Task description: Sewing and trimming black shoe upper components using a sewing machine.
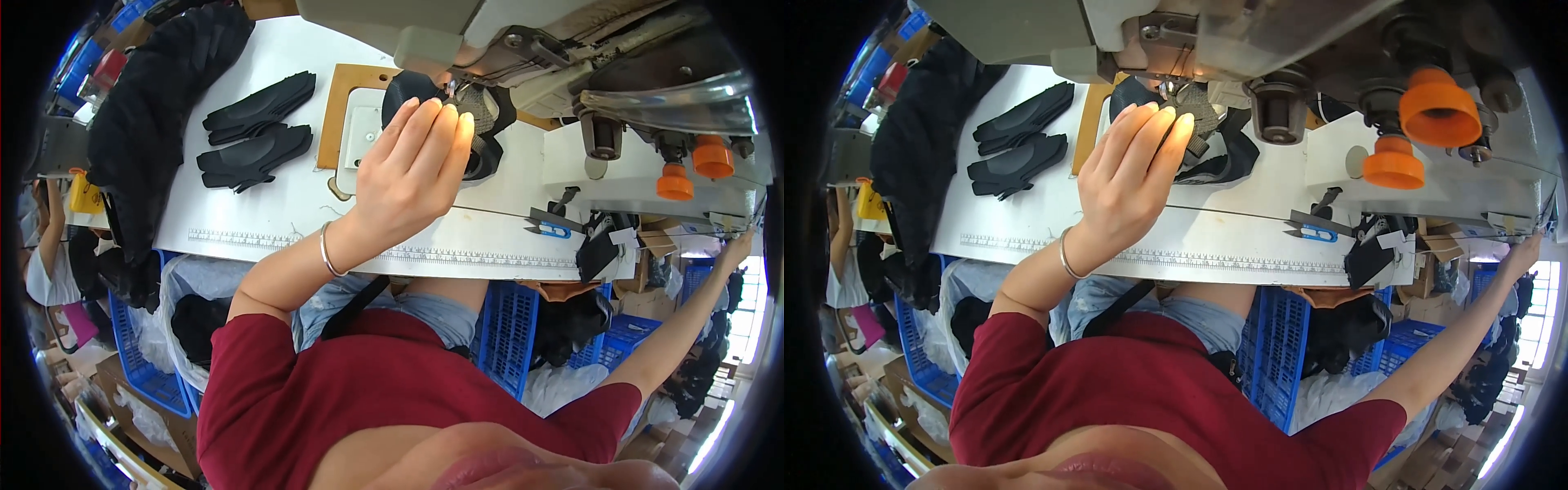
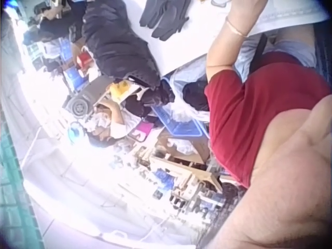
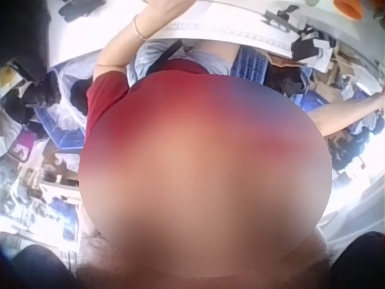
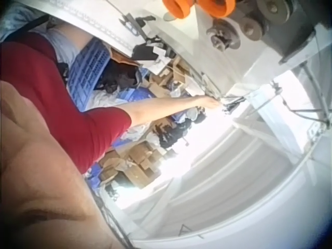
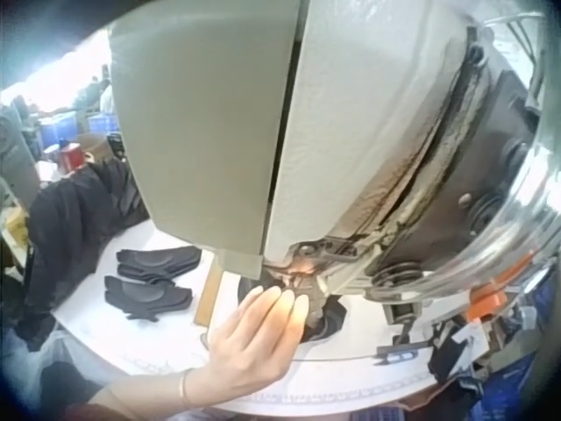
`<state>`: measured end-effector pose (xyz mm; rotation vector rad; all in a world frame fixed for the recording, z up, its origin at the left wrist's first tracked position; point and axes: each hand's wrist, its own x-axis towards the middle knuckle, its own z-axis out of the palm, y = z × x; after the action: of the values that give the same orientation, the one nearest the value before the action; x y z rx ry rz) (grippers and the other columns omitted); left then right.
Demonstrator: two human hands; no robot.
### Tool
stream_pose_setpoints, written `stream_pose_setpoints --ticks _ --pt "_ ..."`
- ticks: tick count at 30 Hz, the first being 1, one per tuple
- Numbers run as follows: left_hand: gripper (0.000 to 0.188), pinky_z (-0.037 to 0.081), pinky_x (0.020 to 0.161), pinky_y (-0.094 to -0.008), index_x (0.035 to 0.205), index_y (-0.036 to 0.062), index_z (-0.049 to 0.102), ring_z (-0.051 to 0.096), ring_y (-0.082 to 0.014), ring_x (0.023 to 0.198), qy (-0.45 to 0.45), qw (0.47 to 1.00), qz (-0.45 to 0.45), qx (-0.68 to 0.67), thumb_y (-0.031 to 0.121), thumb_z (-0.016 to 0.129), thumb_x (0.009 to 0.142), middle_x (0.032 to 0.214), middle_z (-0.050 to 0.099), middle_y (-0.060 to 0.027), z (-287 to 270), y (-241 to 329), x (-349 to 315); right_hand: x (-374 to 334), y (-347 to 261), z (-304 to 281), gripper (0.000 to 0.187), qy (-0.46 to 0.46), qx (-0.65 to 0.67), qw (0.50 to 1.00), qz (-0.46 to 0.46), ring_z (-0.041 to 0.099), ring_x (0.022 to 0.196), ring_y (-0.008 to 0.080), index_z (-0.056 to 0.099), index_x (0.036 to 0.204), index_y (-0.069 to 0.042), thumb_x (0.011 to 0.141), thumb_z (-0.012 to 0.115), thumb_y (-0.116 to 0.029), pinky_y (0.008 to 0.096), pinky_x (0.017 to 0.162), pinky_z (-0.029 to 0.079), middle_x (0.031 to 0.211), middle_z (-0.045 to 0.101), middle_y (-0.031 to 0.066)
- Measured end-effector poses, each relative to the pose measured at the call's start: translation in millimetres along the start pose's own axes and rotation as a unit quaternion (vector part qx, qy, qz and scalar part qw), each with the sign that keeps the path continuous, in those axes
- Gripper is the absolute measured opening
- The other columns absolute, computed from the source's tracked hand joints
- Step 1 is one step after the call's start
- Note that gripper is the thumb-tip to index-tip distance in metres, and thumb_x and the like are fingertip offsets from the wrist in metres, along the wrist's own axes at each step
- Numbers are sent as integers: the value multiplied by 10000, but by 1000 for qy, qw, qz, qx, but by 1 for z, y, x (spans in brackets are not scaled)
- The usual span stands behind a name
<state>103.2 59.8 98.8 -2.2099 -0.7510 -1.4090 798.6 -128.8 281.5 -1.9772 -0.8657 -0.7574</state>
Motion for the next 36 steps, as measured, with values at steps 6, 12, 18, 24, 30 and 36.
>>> stream_pose_setpoints --ticks 6,12,18,24,30,36 --pt "242 549 933 -410 947 -36 689 644 -272 975 8 1000 -7 10 39 672 718 966 650 -143 3 3 2 -10 -5 4 456 14 9 1000 -13 628 979 386 547 1279 105 1055 347 -238 438 887 472 1115 663 285" --pt "247 552 924 -411 949 -39 689 644 -273 969 9 1000 -9 -2 43 680 717 964 649 -144 4 2 1 -7 14 8 517 60 26 992 -109 628 943 273 610 1162 112 1063 390 -344 364 835 499 1093 677 199" --pt "254 553 922 -410 947 -38 690 644 -273 968 16 1000 -16 -5 35 682 703 963 649 -140 3 2 0 -16 -5 9 464 28 101 994 -10 637 964 279 593 1253 65 1059 392 -305 389 869 495 1111 680 192" --pt "311 580 851 -387 997 4 722 661 -267 951 18 999 -29 4 53 700 690 973 655 -97 3 4 2 -29 -21 17 556 65 205 976 45 643 1000 274 593 1195 157 1058 424 -355 360 896 501 1161 671 205" --pt "237 560 902 -400 929 -11 685 642 -257 951 26 999 -24 1 40 685 697 963 639 -116 6 3 0 -29 -21 19 558 95 235 967 32 644 987 266 595 1196 158 1042 481 -366 353 880 507 1151 671 195" --pt "245 555 911 -402 947 -3 683 640 -253 956 27 999 -30 -1 39 680 705 965 636 -108 6 3 0 -32 -23 22 513 99 236 966 47 635 968 260 620 1178 126 1018 495 -346 374 870 511 1159 669 166"
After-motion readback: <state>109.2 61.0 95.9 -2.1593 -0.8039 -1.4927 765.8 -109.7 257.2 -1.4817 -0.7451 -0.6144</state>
